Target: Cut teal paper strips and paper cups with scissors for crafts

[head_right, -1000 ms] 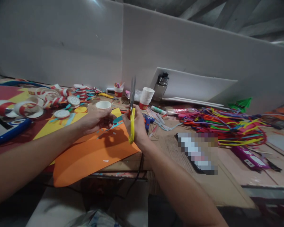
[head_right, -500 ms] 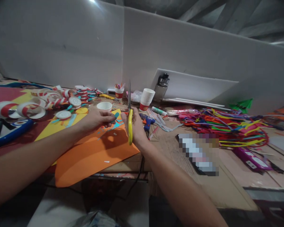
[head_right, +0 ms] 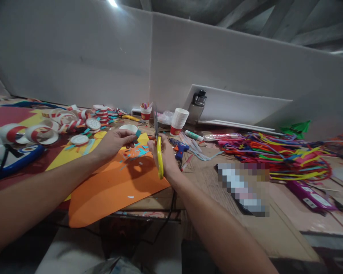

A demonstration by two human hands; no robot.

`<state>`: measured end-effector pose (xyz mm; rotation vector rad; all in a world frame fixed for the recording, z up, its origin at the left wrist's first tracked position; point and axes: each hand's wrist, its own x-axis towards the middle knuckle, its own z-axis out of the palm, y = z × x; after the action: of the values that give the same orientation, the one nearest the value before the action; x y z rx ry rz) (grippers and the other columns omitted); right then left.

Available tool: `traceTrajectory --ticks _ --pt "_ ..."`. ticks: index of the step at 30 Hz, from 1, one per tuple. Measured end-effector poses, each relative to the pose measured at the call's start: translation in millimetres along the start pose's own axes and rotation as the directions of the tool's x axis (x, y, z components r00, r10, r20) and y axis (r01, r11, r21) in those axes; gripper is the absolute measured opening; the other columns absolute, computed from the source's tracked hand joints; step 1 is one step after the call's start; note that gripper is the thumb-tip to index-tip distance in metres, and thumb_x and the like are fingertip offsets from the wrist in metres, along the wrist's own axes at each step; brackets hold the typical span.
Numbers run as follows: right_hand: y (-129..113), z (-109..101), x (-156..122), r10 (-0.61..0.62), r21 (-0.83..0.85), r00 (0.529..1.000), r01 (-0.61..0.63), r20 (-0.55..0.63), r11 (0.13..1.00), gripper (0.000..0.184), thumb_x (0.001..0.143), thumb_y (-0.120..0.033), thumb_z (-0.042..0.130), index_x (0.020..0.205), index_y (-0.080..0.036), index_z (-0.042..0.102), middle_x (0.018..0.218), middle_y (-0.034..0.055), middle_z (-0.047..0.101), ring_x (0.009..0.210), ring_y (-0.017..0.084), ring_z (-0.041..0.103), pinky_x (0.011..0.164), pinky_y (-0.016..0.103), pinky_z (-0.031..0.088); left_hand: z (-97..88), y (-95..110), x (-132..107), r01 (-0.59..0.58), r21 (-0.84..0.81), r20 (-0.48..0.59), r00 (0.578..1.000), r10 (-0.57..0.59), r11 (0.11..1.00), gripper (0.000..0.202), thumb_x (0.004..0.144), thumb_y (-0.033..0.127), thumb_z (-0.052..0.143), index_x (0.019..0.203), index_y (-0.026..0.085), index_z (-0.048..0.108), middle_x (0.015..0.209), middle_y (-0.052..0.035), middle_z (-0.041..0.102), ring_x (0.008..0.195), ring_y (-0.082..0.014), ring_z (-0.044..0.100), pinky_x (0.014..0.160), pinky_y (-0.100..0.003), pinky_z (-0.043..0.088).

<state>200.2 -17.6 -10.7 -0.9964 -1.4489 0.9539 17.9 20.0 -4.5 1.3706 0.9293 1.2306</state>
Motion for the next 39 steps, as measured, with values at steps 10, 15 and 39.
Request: traceTrajectory --ticks 10,15,39 --pt "-3 5 -4 0.076 0.124 0.996 -0.081 0.041 0.989 0.044 0.078 -0.055 0.067 0.101 -0.021 0.052 0.061 -0.0084 0.049 0.042 0.006 0.044 0.036 0.018 0.035 -1.0 3 3 0.253 -0.392 0.07 0.967 -0.245 0.885 0.022 0.065 0.023 0.083 0.073 0.012 0.065 0.063 0.0008 0.06 0.056 -0.0076 0.056 0.052 -0.019 0.045" --pt "0 3 -3 0.059 0.119 0.997 -0.064 0.049 0.991 0.044 0.078 -0.054 0.068 0.101 -0.021 0.052 0.065 -0.0078 0.049 0.043 0.006 0.043 0.037 0.018 0.035 3.5 6 -1 0.201 -0.407 0.059 0.979 -0.194 0.891 0.032 0.057 0.028 0.088 0.068 0.012 0.062 0.059 0.0022 0.054 0.054 -0.0063 0.049 0.046 -0.017 0.038" --pt "-11 4 -7 -0.143 -0.01 0.99 0.143 0.002 0.99 0.035 0.075 -0.03 0.072 0.103 -0.025 0.051 0.073 -0.0067 0.048 0.055 0.007 0.042 0.053 0.023 0.039 15.4 11 -18 -0.121 0.342 0.185 0.981 0.059 0.932 0.019 0.075 0.032 0.072 0.068 0.014 0.073 0.055 0.0001 0.058 0.052 -0.0091 0.045 0.052 -0.022 0.033"
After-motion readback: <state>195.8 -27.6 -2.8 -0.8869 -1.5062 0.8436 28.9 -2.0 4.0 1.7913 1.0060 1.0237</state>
